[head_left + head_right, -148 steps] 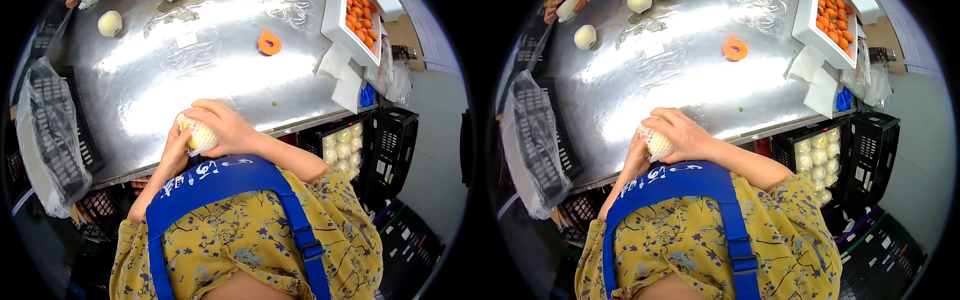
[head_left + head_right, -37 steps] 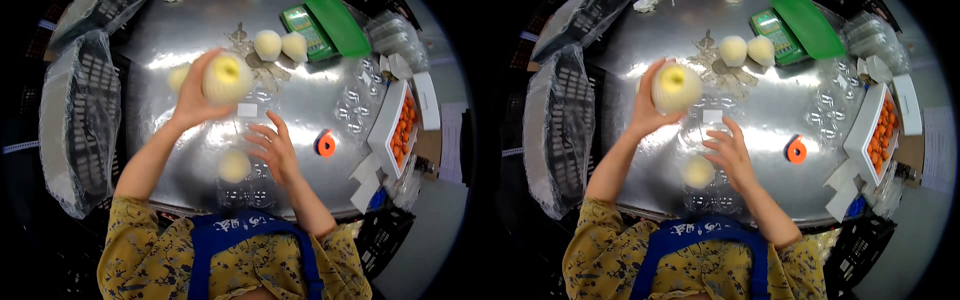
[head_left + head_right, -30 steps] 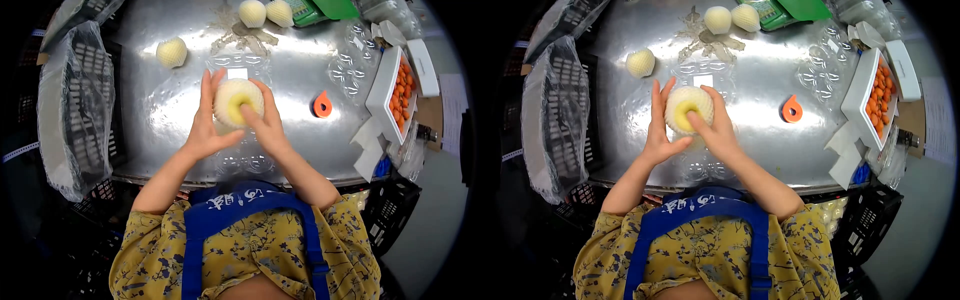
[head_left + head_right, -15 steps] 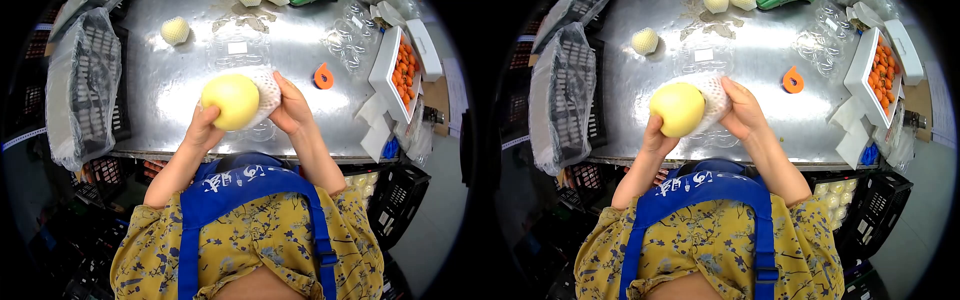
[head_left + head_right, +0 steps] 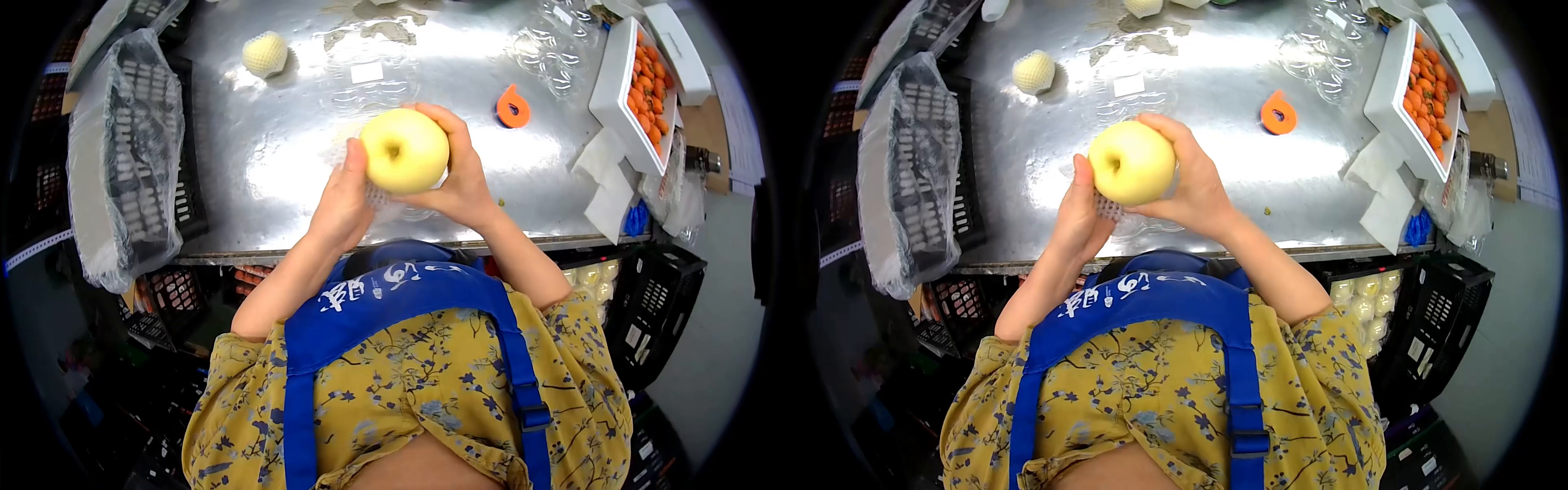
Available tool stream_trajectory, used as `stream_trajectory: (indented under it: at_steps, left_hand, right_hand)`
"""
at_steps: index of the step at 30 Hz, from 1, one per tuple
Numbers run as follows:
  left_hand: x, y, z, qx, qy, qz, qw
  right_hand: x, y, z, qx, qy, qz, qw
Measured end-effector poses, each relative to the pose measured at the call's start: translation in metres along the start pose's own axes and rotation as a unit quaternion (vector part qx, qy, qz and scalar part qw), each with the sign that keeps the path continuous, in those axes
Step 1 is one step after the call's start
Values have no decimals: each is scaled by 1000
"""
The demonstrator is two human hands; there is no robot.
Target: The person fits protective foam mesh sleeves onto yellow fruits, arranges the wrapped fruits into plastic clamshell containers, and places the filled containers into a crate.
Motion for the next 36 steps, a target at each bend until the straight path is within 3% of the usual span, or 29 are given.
stream_trajectory:
  at_steps: [2, 5, 7, 8, 10, 11, 14, 18, 24, 27, 30, 31, 33, 36]
  left_hand:
    - [5, 2, 6, 8, -22, 13, 1000]
    - [7, 1, 15, -55, -57, 46, 996]
    - [10, -2, 18, -91, -62, 50, 993]
    - [9, -1, 18, -106, -145, 27, 983]
    - [7, 0, 19, -134, -308, -19, 942]
    - [4, -5, 18, -128, -298, -31, 945]
    - [9, -8, 2, -25, 57, 4, 998]
    - [12, -12, 1, 24, 220, -8, 975]
    - [17, -12, -2, 45, 303, -28, 952]
    - [17, -11, -3, 47, 232, -13, 972]
    - [14, -7, 7, 20, 22, 23, 999]
    - [13, -5, 11, 6, -62, 36, 997]
    - [14, -5, 17, -9, -52, 3, 999]
    - [14, -4, 23, -9, -22, 7, 1000]
  right_hand:
    - [7, 2, 3, -59, -132, 17, 989]
    - [10, 1, 6, -74, -257, 21, 963]
    - [12, 1, 11, -88, -228, 7, 970]
    - [11, 1, 13, -94, -213, 0, 972]
    - [9, -5, -4, -66, 14, 5, 998]
    - [7, -6, -13, -51, 128, 8, 990]
    - [6, -2, -18, -15, 107, 41, 993]
    - [0, 0, -23, 113, 175, 62, 976]
    - [1, -8, -35, 184, 238, 26, 953]
    - [-6, -9, -24, 183, 196, -4, 963]
    - [0, -7, -17, 100, 85, 19, 991]
    - [1, -7, -9, 3, -57, 12, 998]
    - [-5, 0, 7, -190, -331, -2, 924]
    - [-17, 6, 13, -272, -495, -28, 825]
Point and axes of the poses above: each hand's wrist, its own y-axis away from the middle knuckle, its own x-axis out of the back of the hand, z = x × y, the point moved 4 cm from there along -y, towards the middle knuckle, and after that the axes turned 6 degrees about -z, right-handed, at the moved point
